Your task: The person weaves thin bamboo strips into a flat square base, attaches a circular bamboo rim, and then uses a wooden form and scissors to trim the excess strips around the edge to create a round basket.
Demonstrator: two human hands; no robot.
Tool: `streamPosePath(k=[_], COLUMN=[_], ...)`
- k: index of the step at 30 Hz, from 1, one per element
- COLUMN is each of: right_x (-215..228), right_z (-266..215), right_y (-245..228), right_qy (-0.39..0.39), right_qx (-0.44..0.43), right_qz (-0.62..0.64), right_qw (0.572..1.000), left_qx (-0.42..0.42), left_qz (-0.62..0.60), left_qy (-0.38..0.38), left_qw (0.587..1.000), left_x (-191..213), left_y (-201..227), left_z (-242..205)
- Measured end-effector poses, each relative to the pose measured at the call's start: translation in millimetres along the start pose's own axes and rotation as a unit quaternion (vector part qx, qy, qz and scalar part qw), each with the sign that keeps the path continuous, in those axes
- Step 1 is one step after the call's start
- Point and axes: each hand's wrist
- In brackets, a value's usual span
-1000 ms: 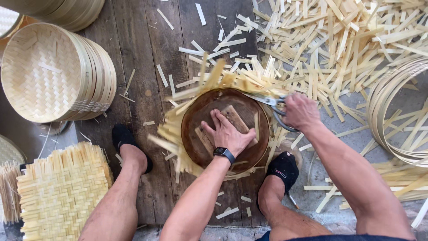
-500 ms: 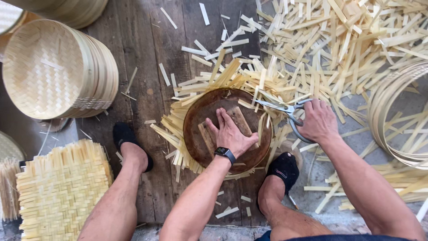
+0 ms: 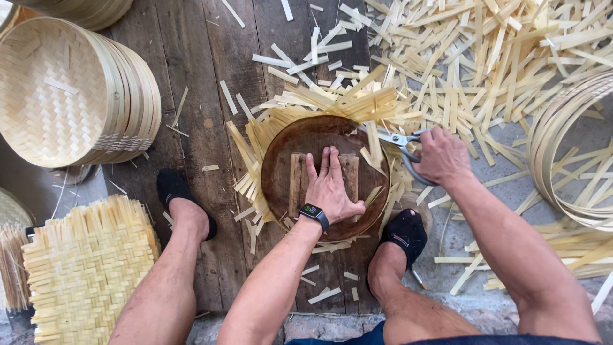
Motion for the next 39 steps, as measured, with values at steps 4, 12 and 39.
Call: streamPosePath(k=[4, 12, 39], right_x=[-1.5, -9.5, -41.2], right_z=[33.3, 1.8, -86.6], right_y=[-23.7, 8.8, -8.6], right_qy=[0.104, -0.084, 0.051], right_qx=[0.067, -0.036, -0.112], right_qz=[-0.070, 0.000, 0.112], right_qw=[0.990, 0.996, 0.986], left_qx=[0.009, -0.044, 0.178], left_qz=[0.002, 0.028, -0.318], left_qy=[-0.021, -0.063, 0.280], left_qw=[1.000, 0.997, 0.888], left_x=[8.4, 4.7, -66.9], left_y=[4.6, -1.8, 35.1], left_z=[0.2, -9.1, 36.9])
Point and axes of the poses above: each hand's wrist, its own z-axis towards the middle knuckle, its own x-axis out of the back of the hand, y = z × x, and after that the axes turned 1 degree about z, right-handed
